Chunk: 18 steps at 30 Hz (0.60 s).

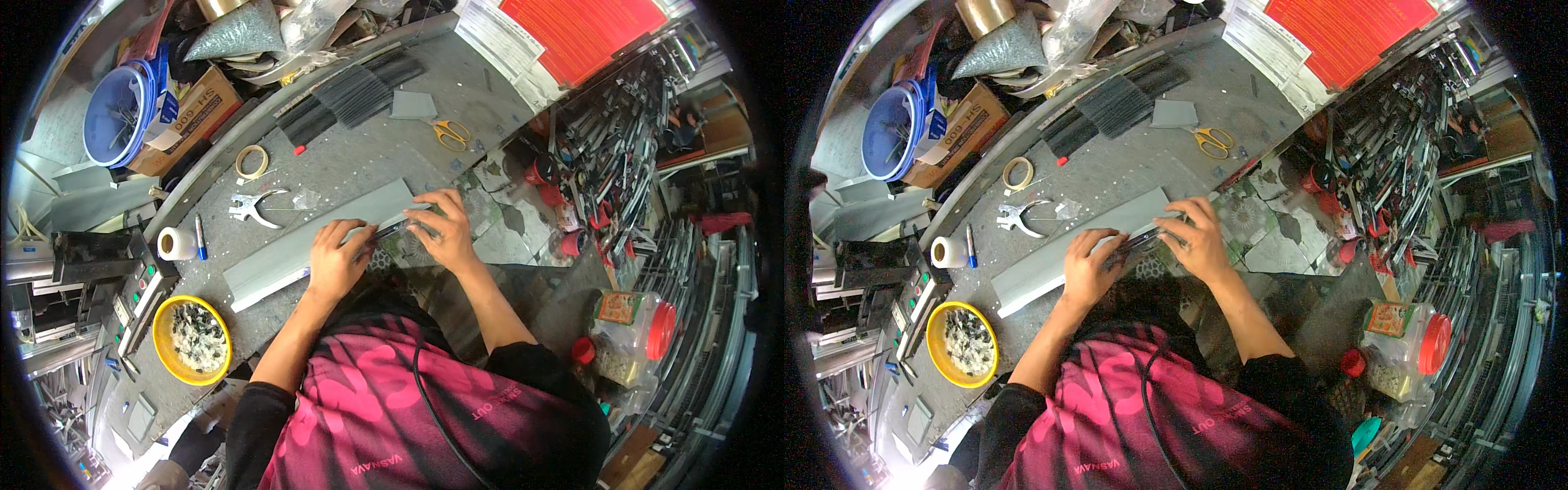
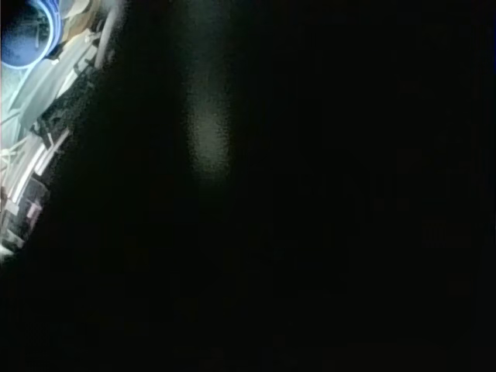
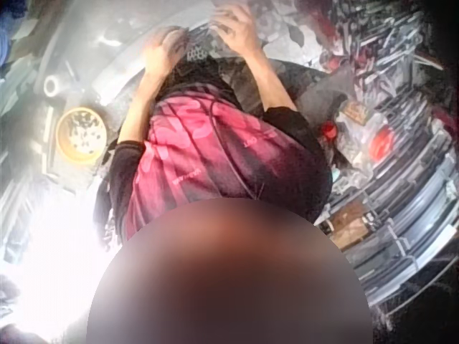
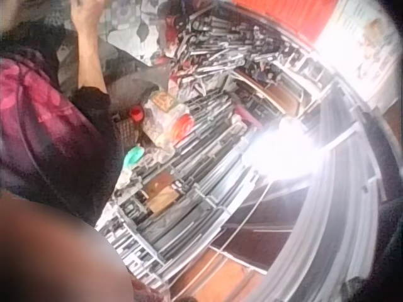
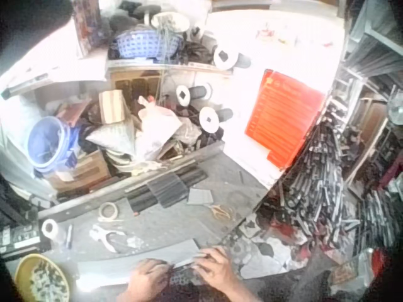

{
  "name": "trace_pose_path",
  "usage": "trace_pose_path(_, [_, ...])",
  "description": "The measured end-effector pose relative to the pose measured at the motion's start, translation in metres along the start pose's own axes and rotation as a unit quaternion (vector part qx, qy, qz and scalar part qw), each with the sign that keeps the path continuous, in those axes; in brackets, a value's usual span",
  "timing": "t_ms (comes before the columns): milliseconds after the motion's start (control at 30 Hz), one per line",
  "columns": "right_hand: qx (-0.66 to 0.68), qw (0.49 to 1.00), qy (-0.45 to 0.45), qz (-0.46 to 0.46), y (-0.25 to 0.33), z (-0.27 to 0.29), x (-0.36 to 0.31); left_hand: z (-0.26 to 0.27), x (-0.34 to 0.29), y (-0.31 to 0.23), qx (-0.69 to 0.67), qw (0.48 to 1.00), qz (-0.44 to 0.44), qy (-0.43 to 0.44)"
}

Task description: The person handles a gray rectangular panel and small components on a workbench, using a thin metal tool to manipulate parts and inserting small pieces into the panel. The person repeatedly picks up components, aligns them, and places them into the panel while other workers are visible in the background.

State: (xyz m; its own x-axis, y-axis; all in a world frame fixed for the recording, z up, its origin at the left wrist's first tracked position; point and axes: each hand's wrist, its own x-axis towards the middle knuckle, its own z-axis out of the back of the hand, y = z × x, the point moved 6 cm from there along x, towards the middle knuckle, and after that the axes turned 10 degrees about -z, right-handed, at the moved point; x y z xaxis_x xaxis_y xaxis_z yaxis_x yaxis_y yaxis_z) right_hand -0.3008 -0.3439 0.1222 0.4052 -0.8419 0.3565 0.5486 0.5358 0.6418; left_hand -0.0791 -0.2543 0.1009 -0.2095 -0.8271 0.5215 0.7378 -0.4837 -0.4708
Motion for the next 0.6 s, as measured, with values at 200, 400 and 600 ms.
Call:
trace_pose_path(200, [0.012,0.999,-0.035,-0.003,0.013,0.01,-0.01,0.0,0.006,-0.018,-0.018,0.998,-0.057,-0.034])
trace_pose_path(400, [0.037,0.998,-0.05,-0.018,0.02,0.014,-0.014,0.008,-0.002,-0.028,-0.009,0.992,-0.106,-0.074])
trace_pose_path(600, [0.043,0.996,-0.073,-0.001,0.028,0.013,-0.016,0.018,-0.005,-0.036,0.006,0.984,-0.144,-0.108])
